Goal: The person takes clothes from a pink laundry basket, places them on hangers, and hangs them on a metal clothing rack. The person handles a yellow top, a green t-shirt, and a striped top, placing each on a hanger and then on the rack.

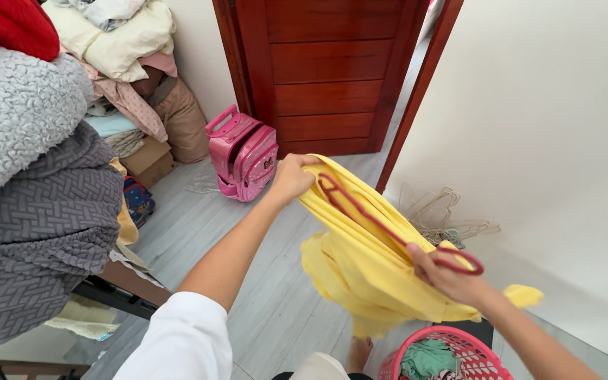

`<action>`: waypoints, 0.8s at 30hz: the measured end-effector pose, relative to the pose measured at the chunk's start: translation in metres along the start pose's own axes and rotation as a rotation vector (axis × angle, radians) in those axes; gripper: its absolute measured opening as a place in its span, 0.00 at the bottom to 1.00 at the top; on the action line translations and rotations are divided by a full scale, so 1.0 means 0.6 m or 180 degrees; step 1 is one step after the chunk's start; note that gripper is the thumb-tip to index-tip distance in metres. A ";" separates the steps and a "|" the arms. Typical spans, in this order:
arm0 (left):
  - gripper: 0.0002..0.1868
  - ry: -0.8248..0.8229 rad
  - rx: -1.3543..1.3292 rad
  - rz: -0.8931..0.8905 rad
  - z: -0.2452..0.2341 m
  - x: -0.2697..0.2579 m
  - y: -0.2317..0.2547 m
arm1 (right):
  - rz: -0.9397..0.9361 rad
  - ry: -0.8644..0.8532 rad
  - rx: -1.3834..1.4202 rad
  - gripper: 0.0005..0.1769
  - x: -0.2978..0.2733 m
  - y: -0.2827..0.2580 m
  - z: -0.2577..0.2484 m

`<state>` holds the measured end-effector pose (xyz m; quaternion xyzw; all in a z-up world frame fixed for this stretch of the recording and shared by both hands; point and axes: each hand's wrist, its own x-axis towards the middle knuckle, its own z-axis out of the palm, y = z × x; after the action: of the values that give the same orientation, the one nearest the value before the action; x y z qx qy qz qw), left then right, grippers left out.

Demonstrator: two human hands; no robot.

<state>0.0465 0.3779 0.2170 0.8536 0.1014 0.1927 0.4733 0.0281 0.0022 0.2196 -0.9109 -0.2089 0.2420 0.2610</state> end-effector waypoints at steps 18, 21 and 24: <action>0.33 -0.1474 0.0582 0.1321 0.079 -0.049 0.208 | 0.0985 -0.0366 0.1576 0.36 -0.009 0.016 -0.074; 0.25 -0.0420 0.0451 0.3109 0.122 -0.049 0.232 | 0.0907 -0.0203 0.1245 0.34 -0.039 0.000 -0.106; 0.13 -0.1642 0.0873 0.2663 0.199 -0.079 0.270 | 0.0999 0.0234 0.0944 0.32 -0.066 0.000 -0.139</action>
<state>0.0532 0.1832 0.2861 0.8952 -0.3447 0.1336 0.2489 0.0426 -0.0489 0.2950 -0.8921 -0.0170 0.2744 0.3587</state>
